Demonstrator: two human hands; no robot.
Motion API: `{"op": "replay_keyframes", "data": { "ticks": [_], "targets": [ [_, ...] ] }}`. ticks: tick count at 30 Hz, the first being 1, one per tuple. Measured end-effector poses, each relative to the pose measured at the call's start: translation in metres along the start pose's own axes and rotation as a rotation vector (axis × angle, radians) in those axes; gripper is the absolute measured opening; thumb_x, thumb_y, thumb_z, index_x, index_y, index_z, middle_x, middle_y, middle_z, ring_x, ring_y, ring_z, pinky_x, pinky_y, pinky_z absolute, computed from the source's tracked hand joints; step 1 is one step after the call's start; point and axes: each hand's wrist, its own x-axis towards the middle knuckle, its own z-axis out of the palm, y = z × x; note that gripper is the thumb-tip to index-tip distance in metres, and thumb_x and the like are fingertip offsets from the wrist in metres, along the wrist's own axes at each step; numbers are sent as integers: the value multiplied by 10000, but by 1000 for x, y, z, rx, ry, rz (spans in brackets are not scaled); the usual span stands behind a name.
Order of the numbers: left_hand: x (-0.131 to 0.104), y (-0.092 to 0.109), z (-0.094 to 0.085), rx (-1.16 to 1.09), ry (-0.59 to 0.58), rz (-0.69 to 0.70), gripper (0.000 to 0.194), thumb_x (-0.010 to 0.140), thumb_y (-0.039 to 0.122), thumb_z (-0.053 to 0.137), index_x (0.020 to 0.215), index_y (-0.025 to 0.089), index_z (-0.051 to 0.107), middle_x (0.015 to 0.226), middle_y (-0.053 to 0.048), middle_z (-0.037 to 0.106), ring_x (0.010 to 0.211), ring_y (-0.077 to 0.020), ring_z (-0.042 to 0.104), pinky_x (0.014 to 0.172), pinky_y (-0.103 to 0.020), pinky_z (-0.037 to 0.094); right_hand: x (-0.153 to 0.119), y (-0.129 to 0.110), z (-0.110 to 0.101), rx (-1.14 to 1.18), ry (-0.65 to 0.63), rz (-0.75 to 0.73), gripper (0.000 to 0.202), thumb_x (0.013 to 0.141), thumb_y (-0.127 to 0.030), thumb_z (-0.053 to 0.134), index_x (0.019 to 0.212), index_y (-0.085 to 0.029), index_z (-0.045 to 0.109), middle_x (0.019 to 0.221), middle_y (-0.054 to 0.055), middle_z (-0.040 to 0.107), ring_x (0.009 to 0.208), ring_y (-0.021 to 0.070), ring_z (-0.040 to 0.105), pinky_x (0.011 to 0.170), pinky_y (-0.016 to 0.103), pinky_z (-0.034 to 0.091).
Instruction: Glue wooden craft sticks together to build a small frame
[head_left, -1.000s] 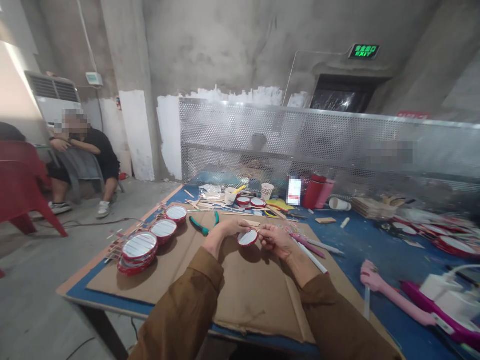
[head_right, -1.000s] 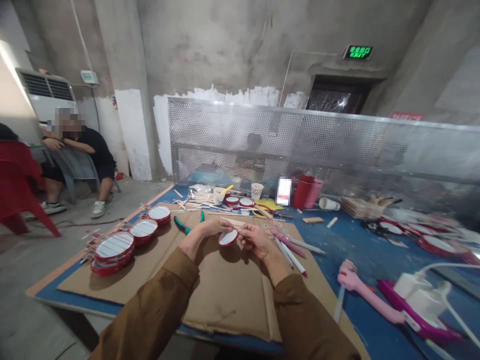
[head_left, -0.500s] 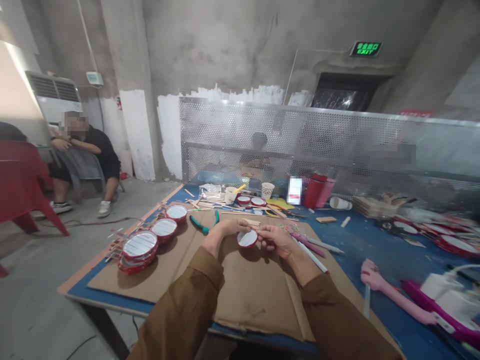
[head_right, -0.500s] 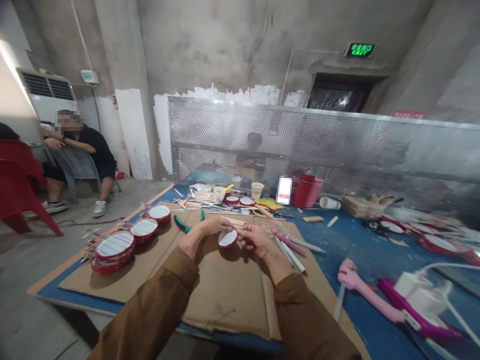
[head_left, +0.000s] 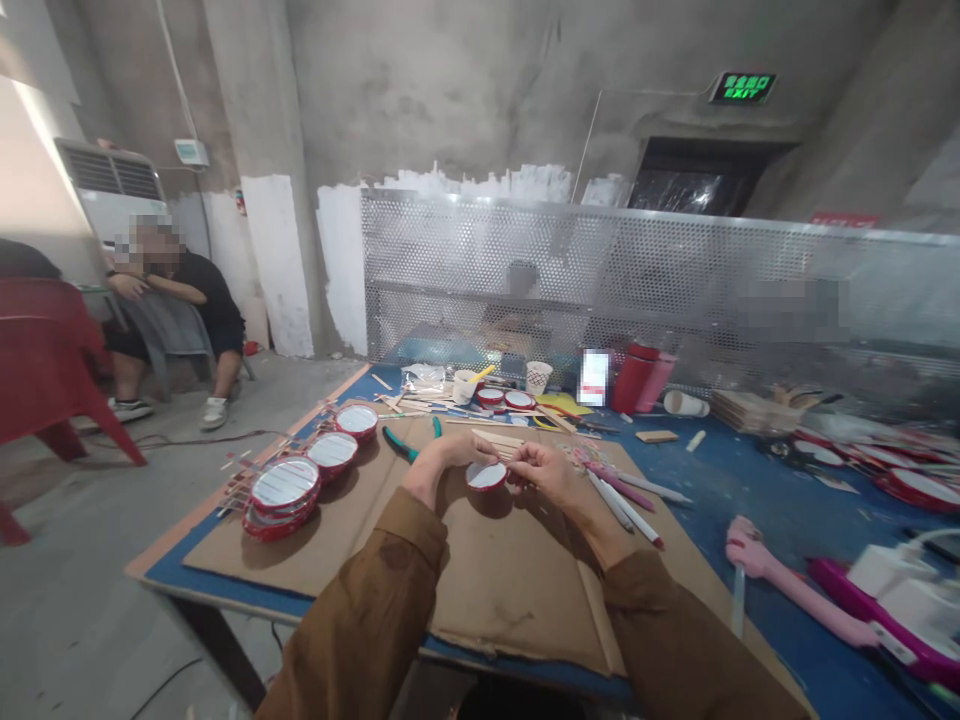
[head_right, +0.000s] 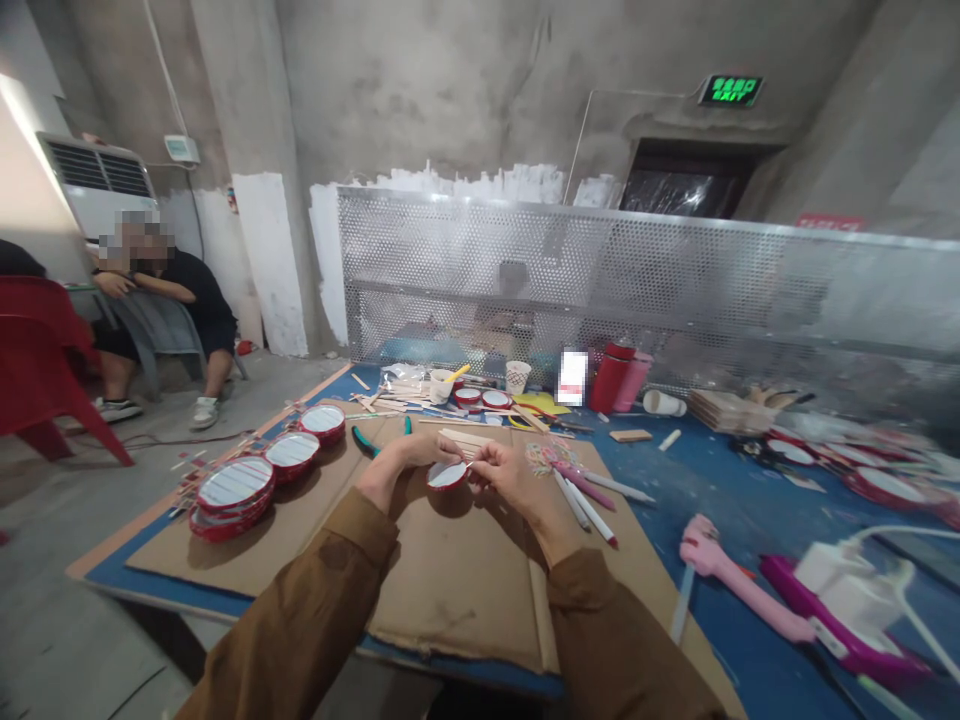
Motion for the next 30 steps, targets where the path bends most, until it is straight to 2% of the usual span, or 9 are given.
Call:
{"op": "replay_keyframes", "data": {
  "ticks": [8, 14, 21, 25, 30],
  "targets": [
    [-5, 1, -3, 23, 17, 10, 209, 677, 287, 668, 790, 115, 703, 652, -5, 609, 606, -109, 475, 596, -246, 363, 1, 4, 7, -77, 79, -57, 294, 755, -434, 686, 720, -181, 540, 546, 16, 656, 465, 127, 609, 434, 207, 458],
    [-8, 0, -4, -33, 11, 0, 221, 660, 315, 681, 750, 113, 681, 633, -8, 595, 576, -106, 460, 592, -250, 355, 4, 11, 12, -28, 102, -75, 298, 731, -437, 699, 731, -185, 539, 542, 0, 638, 469, 134, 611, 442, 225, 489],
    [-4, -5, -5, -43, -31, -21, 219, 665, 336, 700, 737, 131, 675, 638, 1, 597, 589, -108, 462, 593, -241, 349, 7, 15, 16, -17, 156, -122, 269, 725, -412, 693, 683, -205, 528, 542, -28, 601, 460, 115, 578, 421, 203, 445],
    [-9, -3, -1, -121, 27, -2, 263, 680, 384, 697, 752, 133, 665, 645, 6, 594, 599, -102, 460, 605, -233, 350, 11, 14, 15, -6, 158, -81, 277, 708, -414, 702, 676, -207, 520, 517, -38, 584, 445, 117, 577, 412, 205, 451],
    [-7, -4, 0, -108, 38, 34, 286, 693, 414, 682, 726, 132, 646, 626, 23, 565, 576, -82, 422, 581, -218, 325, 9, 3, 12, -4, 173, -48, 289, 702, -423, 713, 693, -191, 540, 547, -19, 624, 461, 127, 616, 442, 222, 502]
  ]
}}
